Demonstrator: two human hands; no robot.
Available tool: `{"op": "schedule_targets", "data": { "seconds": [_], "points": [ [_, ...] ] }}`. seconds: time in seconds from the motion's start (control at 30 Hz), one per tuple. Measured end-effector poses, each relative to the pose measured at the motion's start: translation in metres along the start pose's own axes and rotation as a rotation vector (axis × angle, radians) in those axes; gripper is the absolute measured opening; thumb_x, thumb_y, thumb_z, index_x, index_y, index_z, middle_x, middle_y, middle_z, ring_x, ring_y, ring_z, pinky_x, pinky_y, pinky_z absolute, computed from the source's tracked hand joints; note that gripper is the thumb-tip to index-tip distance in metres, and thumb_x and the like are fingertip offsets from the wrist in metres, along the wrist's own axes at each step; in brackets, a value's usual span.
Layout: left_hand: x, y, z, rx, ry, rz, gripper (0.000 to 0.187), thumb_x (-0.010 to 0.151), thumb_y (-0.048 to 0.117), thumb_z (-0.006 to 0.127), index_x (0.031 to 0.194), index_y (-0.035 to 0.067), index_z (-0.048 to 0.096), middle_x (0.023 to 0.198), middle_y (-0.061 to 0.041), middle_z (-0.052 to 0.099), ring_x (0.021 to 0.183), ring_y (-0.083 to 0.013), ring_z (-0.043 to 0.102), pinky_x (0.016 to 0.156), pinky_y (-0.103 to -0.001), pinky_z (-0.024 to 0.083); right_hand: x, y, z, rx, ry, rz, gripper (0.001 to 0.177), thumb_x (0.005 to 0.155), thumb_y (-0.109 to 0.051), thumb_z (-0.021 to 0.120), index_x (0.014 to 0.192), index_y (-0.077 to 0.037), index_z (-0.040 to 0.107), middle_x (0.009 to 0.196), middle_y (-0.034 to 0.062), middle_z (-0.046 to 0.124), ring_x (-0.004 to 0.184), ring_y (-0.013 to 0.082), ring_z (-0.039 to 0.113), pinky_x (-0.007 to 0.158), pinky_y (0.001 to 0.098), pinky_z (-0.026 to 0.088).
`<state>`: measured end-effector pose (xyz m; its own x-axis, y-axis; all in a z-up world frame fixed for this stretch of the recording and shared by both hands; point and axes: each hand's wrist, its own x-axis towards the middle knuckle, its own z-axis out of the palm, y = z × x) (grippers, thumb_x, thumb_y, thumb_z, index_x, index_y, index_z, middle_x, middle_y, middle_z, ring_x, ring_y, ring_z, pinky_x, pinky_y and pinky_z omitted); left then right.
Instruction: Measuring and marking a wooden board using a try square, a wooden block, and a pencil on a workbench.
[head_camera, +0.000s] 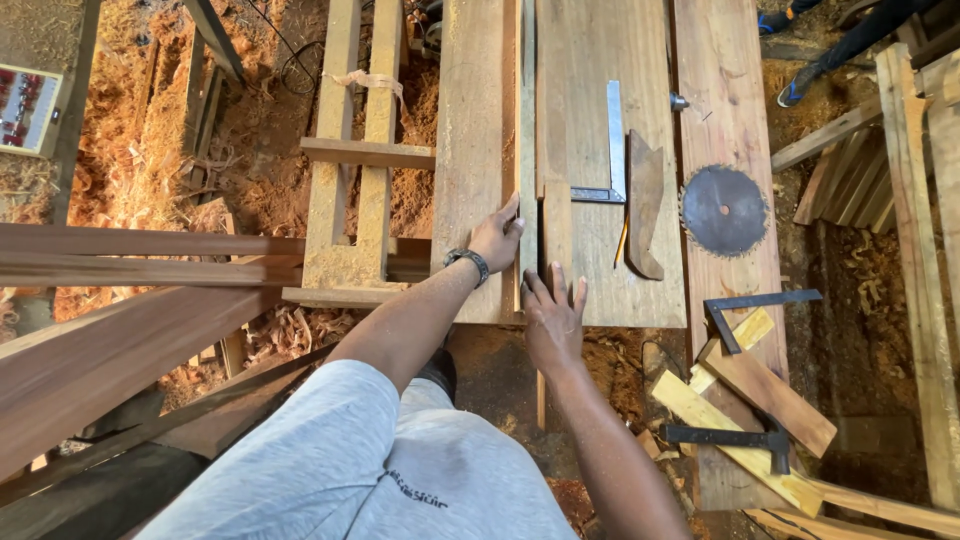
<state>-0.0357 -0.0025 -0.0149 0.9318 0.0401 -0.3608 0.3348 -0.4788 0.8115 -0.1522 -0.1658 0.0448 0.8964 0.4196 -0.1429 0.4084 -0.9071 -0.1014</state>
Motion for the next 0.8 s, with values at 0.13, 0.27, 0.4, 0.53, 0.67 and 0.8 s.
{"op": "schedule_targets", "data": {
  "seconds": [0.13, 0.27, 0.4, 0.53, 0.67, 0.8],
  "points": [
    [0.004, -0.002, 0.001, 0.005, 0.011, 0.006, 0.057, 0.105, 0.04, 0.05, 0.161, 0.038, 0.037, 0.157, -0.006, 0.055, 0.145, -0.0322, 0.049, 0.123, -0.05, 0.038, 0.004, -0.001, -0.001, 0.001, -0.018, 0.02, 0.057, 0.088, -0.002, 0.062, 0.144, -0.015, 0.061, 0.161, 0.0029, 0.048, 0.158, 0.0384, 0.023, 0.123, 0.0727, 0.008],
    [0.004, 0.002, -0.001, 0.017, 0.013, 0.015, 0.058, 0.106, 0.041, 0.049, 0.162, 0.038, 0.036, 0.158, -0.006, 0.054, 0.146, -0.0313, 0.049, 0.124, -0.05, 0.037, 0.007, -0.002, -0.006, -0.01, -0.012, 0.006, 0.056, 0.089, -0.003, 0.062, 0.144, -0.014, 0.061, 0.161, 0.0035, 0.048, 0.158, 0.0392, 0.024, 0.122, 0.0732, 0.009],
    [0.003, 0.004, -0.003, 0.028, 0.015, 0.006, 0.058, 0.105, 0.041, 0.049, 0.161, 0.04, 0.036, 0.158, -0.001, 0.054, 0.145, -0.0295, 0.05, 0.123, -0.049, 0.037, 0.009, -0.004, -0.013, 0.021, -0.031, 0.033, 0.053, 0.092, 0.001, 0.057, 0.142, -0.015, 0.063, 0.16, 0.0032, 0.05, 0.159, 0.0373, 0.023, 0.123, 0.0716, 0.008],
    [0.011, 0.001, -0.001, 0.024, 0.02, 0.001, 0.058, 0.105, 0.042, 0.049, 0.161, 0.042, 0.035, 0.158, 0.001, 0.054, 0.144, -0.0297, 0.05, 0.123, -0.049, 0.037, 0.012, 0.0, -0.009, 0.006, -0.02, 0.007, 0.053, 0.092, -0.002, 0.06, 0.143, -0.014, 0.062, 0.161, 0.0027, 0.048, 0.158, 0.038, 0.023, 0.123, 0.0722, 0.008],
    [0.017, 0.001, 0.0, 0.024, 0.02, 0.004, 0.057, 0.106, 0.041, 0.047, 0.162, 0.04, 0.035, 0.158, 0.0, 0.054, 0.145, -0.0302, 0.05, 0.123, -0.05, 0.036, 0.015, -0.008, -0.027, 0.001, -0.041, 0.035, 0.052, 0.092, 0.0, 0.059, 0.141, -0.015, 0.064, 0.16, 0.0027, 0.051, 0.158, 0.0364, 0.024, 0.124, 0.0702, 0.01],
    [0.023, -0.002, 0.001, 0.038, 0.025, -0.006, 0.058, 0.106, 0.042, 0.048, 0.162, 0.042, 0.035, 0.158, 0.001, 0.053, 0.146, -0.0293, 0.049, 0.124, -0.049, 0.035, 0.019, -0.011, -0.034, -0.004, -0.058, 0.048, 0.052, 0.091, 0.0, 0.06, 0.14, -0.015, 0.065, 0.159, 0.0035, 0.052, 0.159, 0.0361, 0.024, 0.124, 0.0702, 0.009]
  ]
}}
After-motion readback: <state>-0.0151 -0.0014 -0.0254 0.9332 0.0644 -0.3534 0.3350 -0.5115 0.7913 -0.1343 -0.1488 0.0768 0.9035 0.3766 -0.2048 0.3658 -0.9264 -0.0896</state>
